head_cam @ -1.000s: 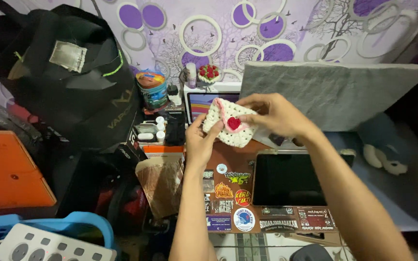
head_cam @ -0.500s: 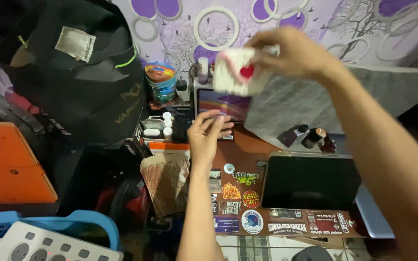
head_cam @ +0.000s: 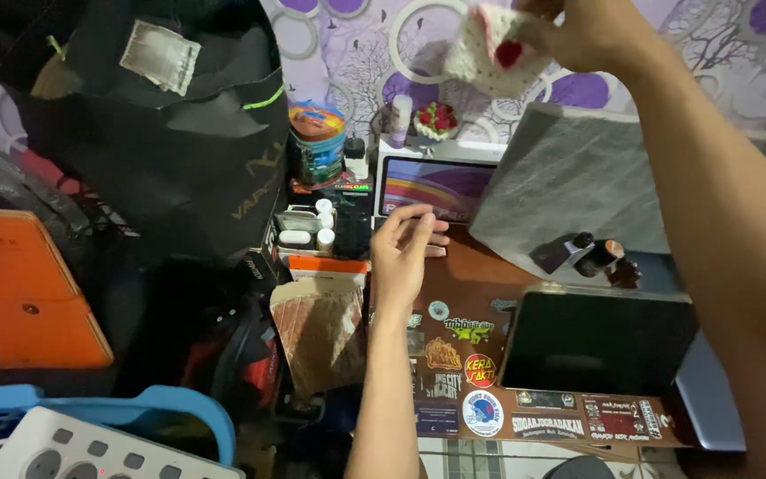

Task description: Organize various electronic and personal items on a desk and in storage containers.

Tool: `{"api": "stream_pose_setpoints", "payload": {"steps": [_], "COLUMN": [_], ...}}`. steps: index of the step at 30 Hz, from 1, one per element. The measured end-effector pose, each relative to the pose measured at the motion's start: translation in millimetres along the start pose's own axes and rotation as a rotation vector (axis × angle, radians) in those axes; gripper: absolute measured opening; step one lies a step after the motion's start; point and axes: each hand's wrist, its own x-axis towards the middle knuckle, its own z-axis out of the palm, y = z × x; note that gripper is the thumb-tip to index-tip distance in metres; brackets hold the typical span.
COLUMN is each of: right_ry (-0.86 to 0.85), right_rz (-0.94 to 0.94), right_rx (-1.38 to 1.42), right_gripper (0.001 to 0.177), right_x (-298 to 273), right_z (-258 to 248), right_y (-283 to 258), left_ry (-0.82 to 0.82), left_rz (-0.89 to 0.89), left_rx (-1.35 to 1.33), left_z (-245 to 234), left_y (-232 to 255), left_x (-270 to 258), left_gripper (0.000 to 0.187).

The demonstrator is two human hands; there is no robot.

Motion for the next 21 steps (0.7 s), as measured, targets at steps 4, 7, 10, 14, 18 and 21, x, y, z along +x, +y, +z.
{"api": "stream_pose_setpoints", "payload": {"steps": [4,7,10,14,18,21], "right_ry": [-0.224,-0.26,-0.358,-0.397,-0.424,-0.399], "right_rz": [0.219,0.164,0.254,0.314,0.322,0.288], "right_rx": [-0.078,-0.153,-0.281,-0.29,-0.318,-0.248], "right_gripper": [0.031,0.043,0.04,0.041,0.039,0.04], "right_x": [-0.5,-2.3,2.4,0.9,0.9,-3.1], "right_z": [17.0,28.5,36.1,37.3,38.8,49.1], "right_y": [-1.4,5.1,6.9,12.7,16.3,34.1], "left_ry": [0.015,0.008,0.005,0.018,0.026,0.0], "left_rz": [-0.008,0.015,0.008,0.017,-0.006,0.011], "left_rx": [0.012,0.015,0.019,0.021,0.029,0.034], "left_z": [-0.4,1.5,1.1,-3.0,-2.1,-1.2], "left_y": [3.7,-0.3,-5.4,-4.5,-5.9,-14.3], "left_x": [-0.9,-0.3,1.2,2.2,3.1,4.5], "left_gripper": [0.023,0.024,0.024,0.023,0.023,0.022]}}
